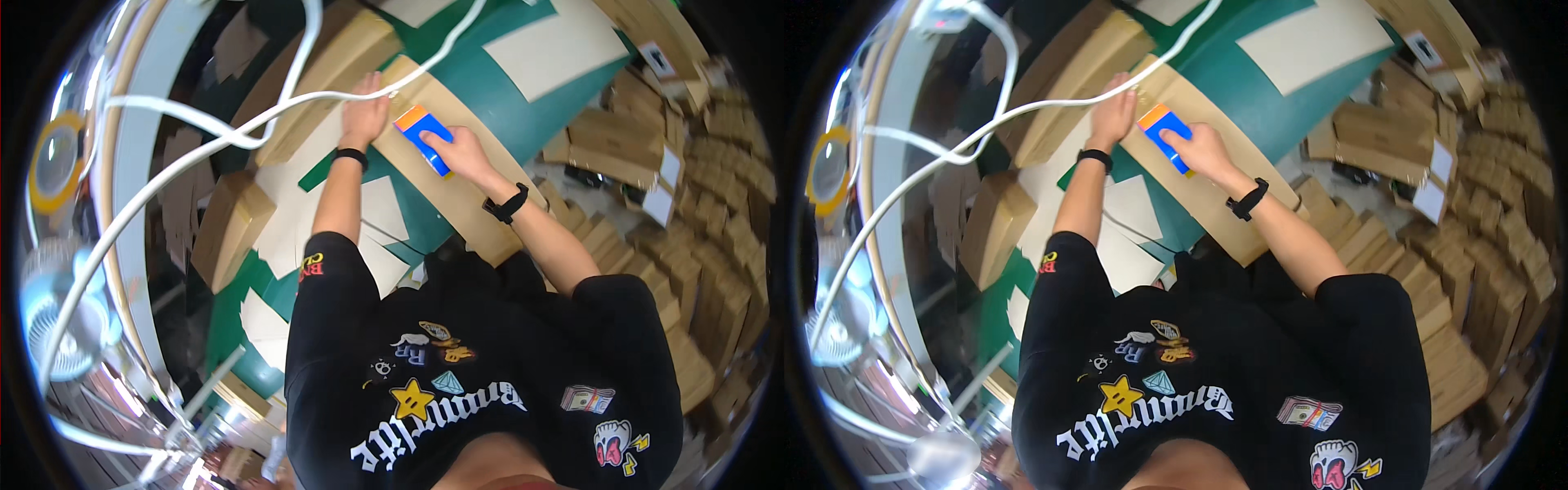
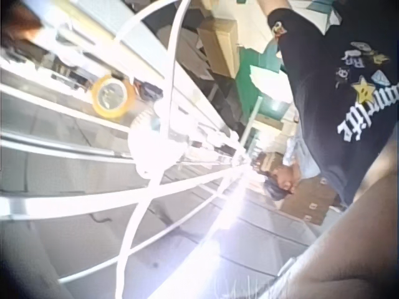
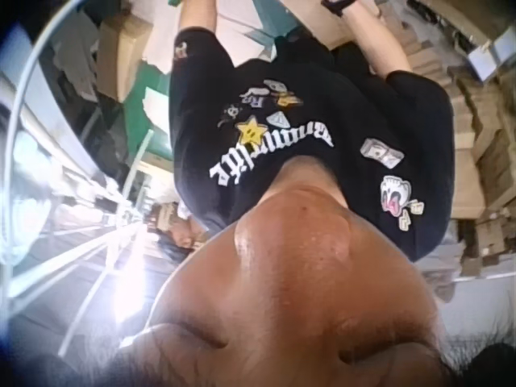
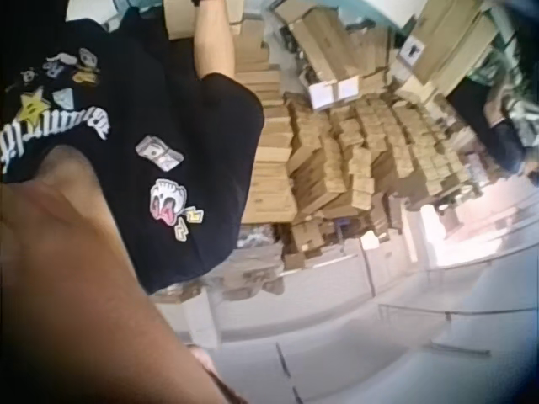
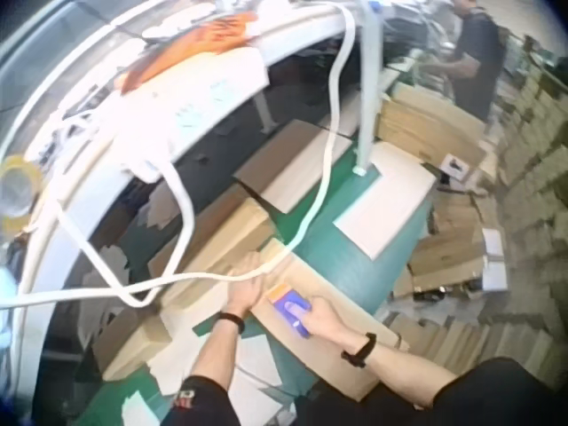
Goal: Packing items into boxes and sealing them with tape on an assembly line.
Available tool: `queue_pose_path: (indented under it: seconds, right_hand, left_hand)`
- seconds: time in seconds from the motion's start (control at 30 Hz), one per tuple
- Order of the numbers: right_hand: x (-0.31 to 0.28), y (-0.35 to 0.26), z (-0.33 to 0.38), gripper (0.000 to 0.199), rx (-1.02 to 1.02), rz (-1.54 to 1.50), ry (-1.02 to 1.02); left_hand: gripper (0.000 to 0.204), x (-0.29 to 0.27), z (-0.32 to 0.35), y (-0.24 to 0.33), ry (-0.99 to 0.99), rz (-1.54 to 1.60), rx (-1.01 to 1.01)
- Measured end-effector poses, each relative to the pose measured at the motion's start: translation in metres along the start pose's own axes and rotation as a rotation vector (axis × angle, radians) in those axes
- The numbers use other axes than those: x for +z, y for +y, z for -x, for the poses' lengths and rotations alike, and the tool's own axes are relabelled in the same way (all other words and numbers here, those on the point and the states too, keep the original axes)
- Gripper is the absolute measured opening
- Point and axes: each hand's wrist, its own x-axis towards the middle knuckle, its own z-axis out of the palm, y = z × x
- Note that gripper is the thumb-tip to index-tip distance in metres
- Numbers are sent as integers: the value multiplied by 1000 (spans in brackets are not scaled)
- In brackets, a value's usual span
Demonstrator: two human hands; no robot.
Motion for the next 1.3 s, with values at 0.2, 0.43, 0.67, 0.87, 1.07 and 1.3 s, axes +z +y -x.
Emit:
queue_pose_path:
  seconds: [0.2,0.43,0.67,0.87,1.07,1.3]
  right_hand:
    - [-122,68,191,39,83,228,34]
    - [-134,108,284,38,399,119,95]
    - [-127,158,266,41,315,106,84]
    - [-117,176,260,41,251,100,112]
    - [-118,163,283,44,267,214,213]
    - [-86,107,235,42,523,602,207]
  left_hand:
    - [53,6,-9,-4,27,-66,100]
    - [60,9,-11,-18,-90,-31,93]
    - [71,11,-6,10,-77,-247,-73]
    - [91,46,161,247,-512,-1,536]
    - [94,44,163,238,-384,54,546]
    - [104,2,147,212,-718,-46,972]
